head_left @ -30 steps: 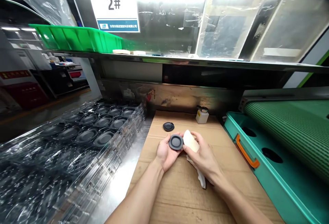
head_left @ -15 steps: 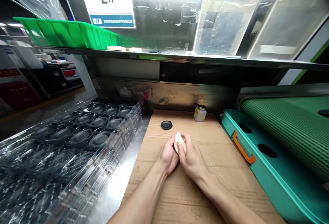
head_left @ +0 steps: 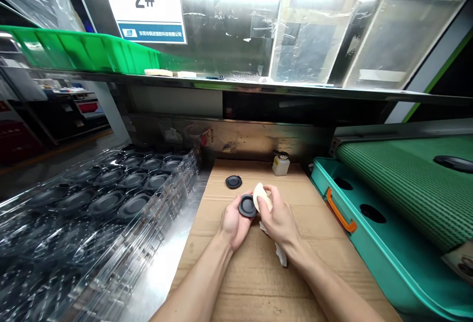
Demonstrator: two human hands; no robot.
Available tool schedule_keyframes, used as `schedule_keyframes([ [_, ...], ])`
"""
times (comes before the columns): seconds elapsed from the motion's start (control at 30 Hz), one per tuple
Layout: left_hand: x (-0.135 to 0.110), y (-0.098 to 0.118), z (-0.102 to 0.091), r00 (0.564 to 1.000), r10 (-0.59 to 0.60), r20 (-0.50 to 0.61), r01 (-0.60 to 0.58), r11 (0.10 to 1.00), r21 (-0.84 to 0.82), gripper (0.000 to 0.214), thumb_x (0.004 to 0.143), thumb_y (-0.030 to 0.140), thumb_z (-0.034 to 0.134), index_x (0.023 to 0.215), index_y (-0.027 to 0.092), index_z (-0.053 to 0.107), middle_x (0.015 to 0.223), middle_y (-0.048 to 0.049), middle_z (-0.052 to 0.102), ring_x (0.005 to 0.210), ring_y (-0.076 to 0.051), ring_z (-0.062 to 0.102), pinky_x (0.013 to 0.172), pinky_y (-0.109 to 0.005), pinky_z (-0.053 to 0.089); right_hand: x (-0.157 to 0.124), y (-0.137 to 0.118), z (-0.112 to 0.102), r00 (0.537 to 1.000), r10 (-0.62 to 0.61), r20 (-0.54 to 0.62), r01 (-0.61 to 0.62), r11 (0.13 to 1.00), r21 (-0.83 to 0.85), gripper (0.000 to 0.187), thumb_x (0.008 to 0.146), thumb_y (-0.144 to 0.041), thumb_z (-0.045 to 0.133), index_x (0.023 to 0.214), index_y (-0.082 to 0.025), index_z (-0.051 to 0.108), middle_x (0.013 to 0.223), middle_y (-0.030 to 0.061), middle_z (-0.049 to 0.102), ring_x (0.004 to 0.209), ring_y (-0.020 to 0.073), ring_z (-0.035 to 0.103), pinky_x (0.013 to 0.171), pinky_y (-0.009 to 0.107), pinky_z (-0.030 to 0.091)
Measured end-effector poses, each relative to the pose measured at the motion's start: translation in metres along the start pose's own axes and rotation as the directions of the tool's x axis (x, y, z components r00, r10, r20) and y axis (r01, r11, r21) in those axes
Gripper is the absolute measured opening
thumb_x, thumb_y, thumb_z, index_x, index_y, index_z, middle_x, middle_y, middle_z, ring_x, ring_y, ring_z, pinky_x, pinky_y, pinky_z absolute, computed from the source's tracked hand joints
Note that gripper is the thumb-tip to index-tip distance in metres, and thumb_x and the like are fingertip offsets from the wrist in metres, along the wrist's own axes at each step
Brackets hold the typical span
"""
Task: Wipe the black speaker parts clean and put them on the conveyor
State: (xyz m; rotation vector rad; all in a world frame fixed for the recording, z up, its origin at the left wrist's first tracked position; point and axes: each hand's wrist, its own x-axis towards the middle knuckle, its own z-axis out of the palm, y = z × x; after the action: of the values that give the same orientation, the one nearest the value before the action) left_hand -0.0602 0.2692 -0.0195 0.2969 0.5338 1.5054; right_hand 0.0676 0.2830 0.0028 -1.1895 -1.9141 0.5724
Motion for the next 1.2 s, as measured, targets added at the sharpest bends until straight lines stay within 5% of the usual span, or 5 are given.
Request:
schedule_keyframes([
  [0.1, 0.001, 0.001, 0.000, 0.999, -0.001, -0.046, 0.001, 1.000, 0.005, 0.032, 0.093, 0.031, 0.043, 0.112, 0.011, 0.060, 0.112, -0.0139, 0.066, 0.103, -0.024, 0.062, 0.094, -0.040, 0.047, -0.002, 0.000, -0.002, 0.999, 0.003, 0.036, -0.006, 0.994, 0.105, 0.032, 0.091, -0.039, 0.042, 0.117, -0.022, 0.048, 0.084, 0.0020, 0.067, 0.068, 0.0167, 0.062, 0.060, 0.025, 0.044],
  [0.27, -0.005, -0.009, 0.004, 0.996, 0.039, 0.076, -0.044, 0.996, 0.071, 0.031, 0.090, 0.030, 0.051, 0.114, 0.014, 0.061, 0.114, -0.0120, 0.066, 0.108, -0.024, 0.060, 0.099, -0.037, 0.043, -0.006, 0.000, 0.007, 0.998, -0.021, 0.063, 0.015, 0.996, 0.084, 0.032, 0.088, -0.035, 0.046, 0.117, -0.021, 0.048, 0.093, 0.0059, 0.067, 0.077, 0.0194, 0.063, 0.066, 0.027, 0.044],
  [0.47, -0.007, -0.003, 0.003, 0.996, 0.043, -0.083, -0.034, 0.994, 0.106, 0.031, 0.089, 0.029, 0.052, 0.115, 0.013, 0.058, 0.115, -0.0155, 0.065, 0.103, -0.026, 0.063, 0.096, -0.044, 0.046, -0.001, 0.005, -0.003, 0.930, -0.144, 0.338, 0.087, 0.980, 0.177, 0.019, 0.084, -0.031, 0.051, 0.099, -0.022, 0.058, 0.078, -0.0008, 0.065, 0.067, 0.0146, 0.059, 0.063, 0.024, 0.044],
  [0.63, -0.008, -0.009, 0.006, 0.999, -0.043, 0.027, 0.040, 0.996, 0.079, 0.030, 0.091, 0.031, 0.049, 0.112, 0.012, 0.060, 0.113, -0.0144, 0.066, 0.105, -0.025, 0.062, 0.096, -0.040, 0.046, 0.002, 0.007, -0.010, 0.986, -0.080, 0.146, 0.080, 0.997, 0.002, 0.027, 0.089, -0.033, 0.045, 0.114, -0.024, 0.052, 0.086, 0.0022, 0.067, 0.074, 0.0178, 0.063, 0.068, 0.027, 0.043],
  [1.2, -0.003, -0.002, 0.004, 0.997, 0.027, -0.069, -0.018, 0.993, 0.119, 0.027, 0.091, 0.027, 0.047, 0.109, 0.013, 0.061, 0.111, -0.0137, 0.067, 0.102, -0.024, 0.063, 0.093, -0.039, 0.048, -0.001, 0.005, -0.007, 0.975, -0.047, 0.217, 0.074, 0.991, -0.114, 0.021, 0.088, -0.031, 0.046, 0.106, -0.024, 0.051, 0.081, 0.0020, 0.066, 0.071, 0.0190, 0.061, 0.064, 0.026, 0.039],
])
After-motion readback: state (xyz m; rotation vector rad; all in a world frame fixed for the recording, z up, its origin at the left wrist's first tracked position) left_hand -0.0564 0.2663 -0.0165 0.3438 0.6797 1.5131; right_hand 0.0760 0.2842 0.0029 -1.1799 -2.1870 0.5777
